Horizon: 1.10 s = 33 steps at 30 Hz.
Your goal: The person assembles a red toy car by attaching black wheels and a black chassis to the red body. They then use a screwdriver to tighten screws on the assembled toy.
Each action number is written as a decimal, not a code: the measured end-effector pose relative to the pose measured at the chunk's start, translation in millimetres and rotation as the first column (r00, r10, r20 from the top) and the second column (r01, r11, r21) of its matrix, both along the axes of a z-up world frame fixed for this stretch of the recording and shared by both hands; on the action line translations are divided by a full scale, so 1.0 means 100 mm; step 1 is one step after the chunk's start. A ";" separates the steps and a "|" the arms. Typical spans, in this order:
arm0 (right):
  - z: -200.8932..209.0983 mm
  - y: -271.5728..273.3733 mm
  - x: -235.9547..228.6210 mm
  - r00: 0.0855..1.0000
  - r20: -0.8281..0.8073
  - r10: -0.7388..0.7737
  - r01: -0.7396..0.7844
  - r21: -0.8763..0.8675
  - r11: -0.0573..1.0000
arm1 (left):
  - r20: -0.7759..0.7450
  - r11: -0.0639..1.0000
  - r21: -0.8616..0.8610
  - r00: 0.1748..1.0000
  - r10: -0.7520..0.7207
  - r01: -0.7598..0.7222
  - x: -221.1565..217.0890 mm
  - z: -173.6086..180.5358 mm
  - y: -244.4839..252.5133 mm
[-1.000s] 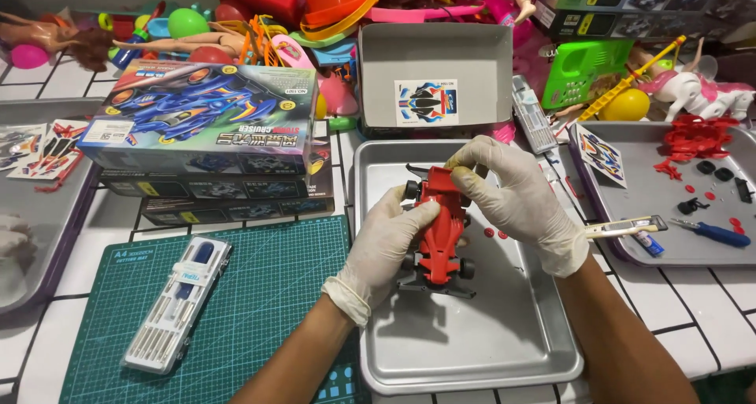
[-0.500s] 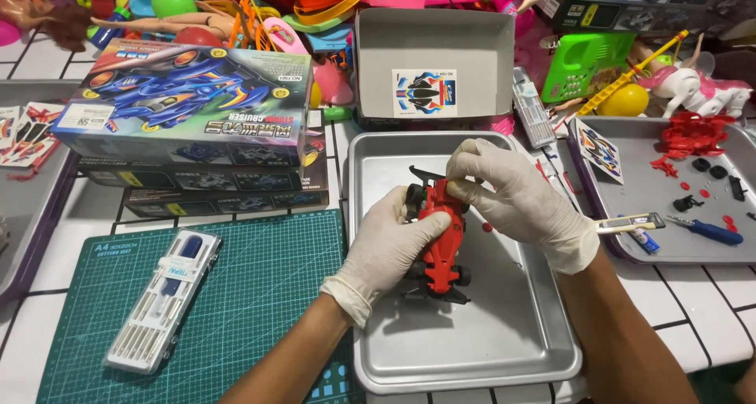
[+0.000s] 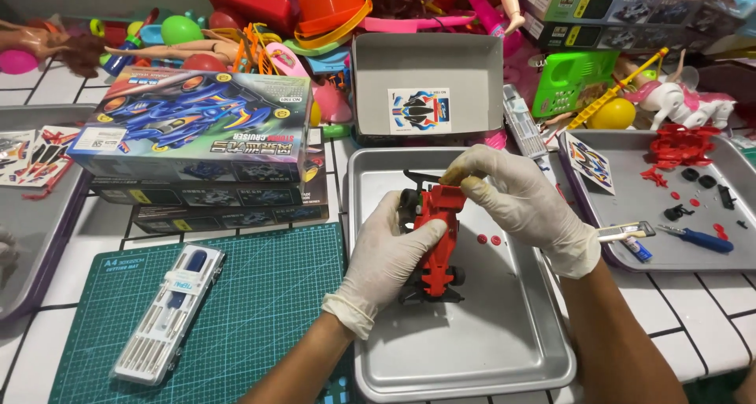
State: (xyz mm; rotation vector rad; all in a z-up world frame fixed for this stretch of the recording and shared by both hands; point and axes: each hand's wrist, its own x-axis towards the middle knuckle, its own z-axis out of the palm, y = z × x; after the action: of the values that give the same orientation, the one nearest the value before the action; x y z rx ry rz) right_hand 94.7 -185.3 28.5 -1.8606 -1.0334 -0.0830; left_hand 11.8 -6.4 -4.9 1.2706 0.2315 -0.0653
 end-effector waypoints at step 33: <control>0.04 0.12 -0.56 0.917 -0.377 0.130 -0.062 0.188 0.980 | 0.913 0.678 0.311 0.408 -0.018 -0.666 -0.28 0.07 0.03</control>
State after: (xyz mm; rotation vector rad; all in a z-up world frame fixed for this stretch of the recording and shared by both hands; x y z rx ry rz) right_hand 39.2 -173.2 32.8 -1.5822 -0.8096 0.2416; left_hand -15.8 -3.8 2.2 1.7608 -0.4454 1.1731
